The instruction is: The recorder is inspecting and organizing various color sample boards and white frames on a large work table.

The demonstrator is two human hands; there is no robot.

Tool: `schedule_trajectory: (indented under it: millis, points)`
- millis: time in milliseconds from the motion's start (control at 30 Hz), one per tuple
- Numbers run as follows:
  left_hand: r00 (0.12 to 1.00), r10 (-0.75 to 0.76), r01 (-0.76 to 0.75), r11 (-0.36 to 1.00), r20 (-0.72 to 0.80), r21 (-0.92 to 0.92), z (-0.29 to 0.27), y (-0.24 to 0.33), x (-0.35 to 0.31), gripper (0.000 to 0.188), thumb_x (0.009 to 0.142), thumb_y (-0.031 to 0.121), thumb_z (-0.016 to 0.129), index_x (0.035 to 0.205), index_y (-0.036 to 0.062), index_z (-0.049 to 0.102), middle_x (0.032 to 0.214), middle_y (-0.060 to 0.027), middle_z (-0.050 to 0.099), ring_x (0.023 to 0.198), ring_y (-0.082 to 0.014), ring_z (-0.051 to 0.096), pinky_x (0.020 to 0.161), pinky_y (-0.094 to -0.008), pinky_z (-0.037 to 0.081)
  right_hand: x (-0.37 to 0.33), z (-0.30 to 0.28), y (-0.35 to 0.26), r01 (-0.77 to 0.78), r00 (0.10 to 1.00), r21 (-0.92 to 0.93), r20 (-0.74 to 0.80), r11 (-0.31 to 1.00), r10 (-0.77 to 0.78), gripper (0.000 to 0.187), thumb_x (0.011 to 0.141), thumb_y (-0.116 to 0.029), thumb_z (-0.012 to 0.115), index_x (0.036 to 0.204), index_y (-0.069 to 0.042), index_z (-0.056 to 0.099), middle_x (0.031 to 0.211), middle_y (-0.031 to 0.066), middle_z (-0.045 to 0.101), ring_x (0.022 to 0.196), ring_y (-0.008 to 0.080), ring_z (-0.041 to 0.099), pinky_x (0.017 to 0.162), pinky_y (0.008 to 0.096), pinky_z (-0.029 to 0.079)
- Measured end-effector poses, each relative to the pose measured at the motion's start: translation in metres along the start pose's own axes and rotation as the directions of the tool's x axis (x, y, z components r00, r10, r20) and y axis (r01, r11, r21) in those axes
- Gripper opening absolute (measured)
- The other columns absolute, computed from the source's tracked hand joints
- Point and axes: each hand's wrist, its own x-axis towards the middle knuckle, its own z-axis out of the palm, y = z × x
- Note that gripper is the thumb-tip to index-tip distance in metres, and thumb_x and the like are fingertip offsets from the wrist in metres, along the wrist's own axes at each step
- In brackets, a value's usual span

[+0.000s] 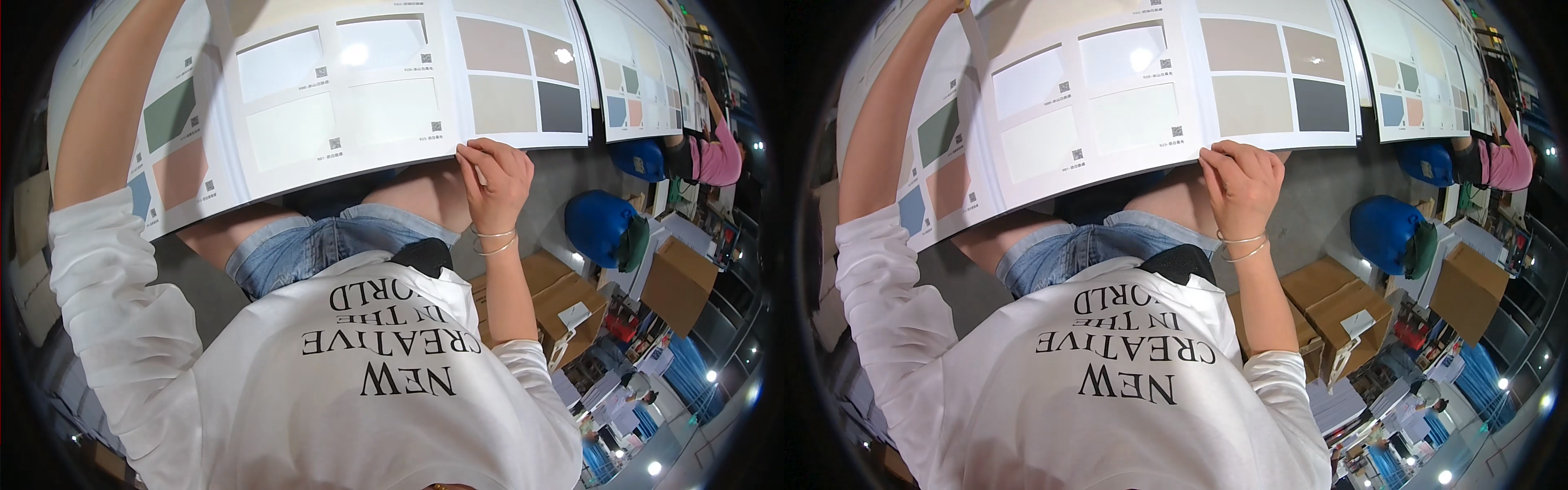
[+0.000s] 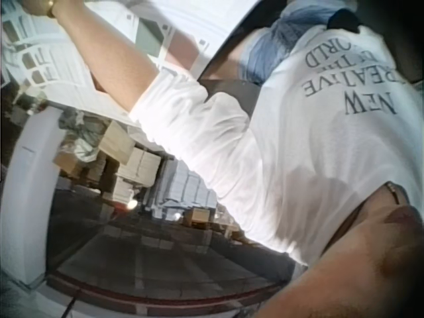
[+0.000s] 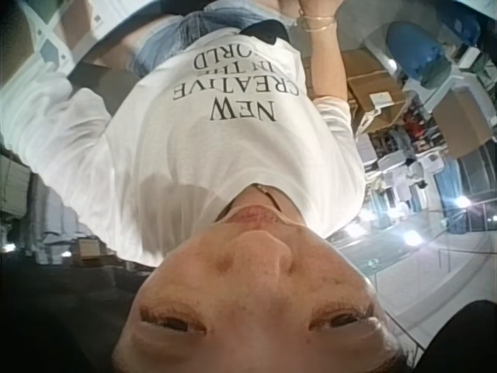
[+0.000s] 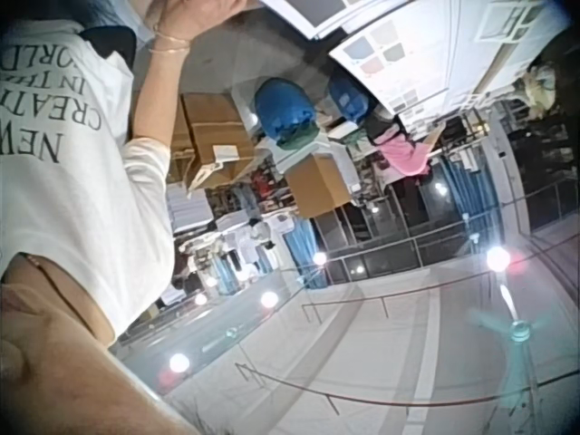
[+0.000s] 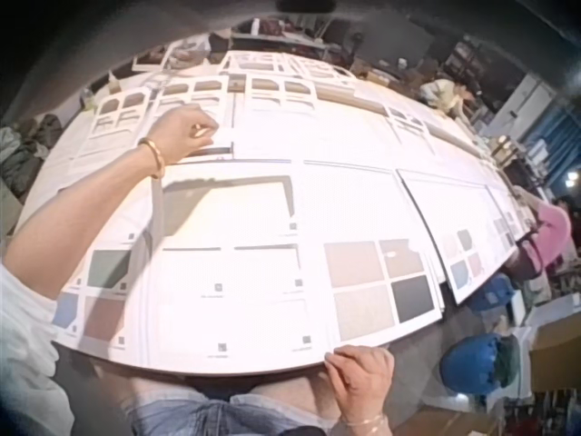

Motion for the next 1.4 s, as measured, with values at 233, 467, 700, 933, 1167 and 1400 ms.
schedule_trajectory:
  millis: [233,467,700,933,1167,1400]
  points:
    - [1.000,0.008,-0.008,0.999,-0.010,-0.037,0.005,-0.007,-0.001,0.022,0.080,0.018,0.074,0.098,0.0067,0.074,0.095,-0.0121,0.069,0.084,-0.0265,0.065,0.076,-0.0350,0.052,-0.002,0.000,0.001,0.023,1.000,-0.012,0.006,1.000,-0.023,0.013,0.076,-0.013,0.077,0.089,-0.015,0.073,0.093,-0.0030,0.068,0.087,0.0176,0.061,0.086,0.0346,0.040]
    - [1.000,-0.021,0.020,0.999,-0.011,-0.039,0.012,-0.001,-0.003,0.019,0.081,0.017,0.072,0.098,0.0073,0.075,0.095,-0.0121,0.068,0.085,-0.0265,0.065,0.077,-0.0353,0.051,-0.014,-0.015,-0.006,0.077,0.978,-0.145,0.205,0.986,-0.046,0.034,0.076,-0.010,0.070,0.110,-0.015,0.070,0.115,0.0009,0.063,0.102,0.0195,0.061,0.090,0.0388,0.039]
    - [0.999,0.003,-0.006,0.998,-0.032,-0.069,0.011,-0.011,-0.011,0.020,0.078,0.018,0.075,0.097,0.0087,0.075,0.092,-0.0123,0.067,0.084,-0.0293,0.065,0.077,-0.0369,0.051,-0.003,-0.023,-0.014,0.094,0.934,-0.125,0.353,0.988,-0.044,0.051,0.077,-0.012,0.069,0.127,-0.012,0.062,0.127,0.0048,0.059,0.113,0.0214,0.057,0.099,0.0408,0.036]
    - [0.999,0.020,-0.022,0.998,0.036,0.064,0.012,0.017,-0.011,0.016,0.078,0.023,0.073,0.091,0.0125,0.073,0.092,-0.0117,0.066,0.089,-0.0306,0.064,0.080,-0.0404,0.051,0.011,0.009,-0.048,0.160,0.827,-0.028,0.549,0.987,-0.118,0.090,0.085,-0.056,0.059,0.152,-0.004,0.030,0.159,0.0135,0.029,0.148,0.0297,0.023,0.116,0.0583,0.008]
    - [0.999,-0.004,0.001,0.998,0.035,0.070,0.017,0.021,-0.015,0.017,0.081,0.020,0.070,0.095,0.0120,0.074,0.096,-0.0102,0.068,0.092,-0.0296,0.064,0.084,-0.0410,0.050,0.064,0.048,-0.068,0.317,0.797,0.056,0.525,0.947,-0.298,0.086,0.086,-0.061,0.055,0.149,-0.006,0.036,0.157,0.0076,0.033,0.147,0.0245,0.026,0.116,0.0603,0.012]
    - [0.999,0.002,-0.005,0.996,0.033,0.085,0.050,0.003,-0.025,0.015,0.083,0.023,0.064,0.092,0.0149,0.073,0.095,-0.0082,0.066,0.093,-0.0266,0.062,0.084,-0.0439,0.047,0.130,0.091,-0.068,0.390,0.826,-0.036,0.455,0.920,-0.332,0.081,0.088,-0.059,0.054,0.148,-0.007,0.039,0.156,0.0074,0.036,0.145,0.0226,0.032,0.115,0.0597,0.017]
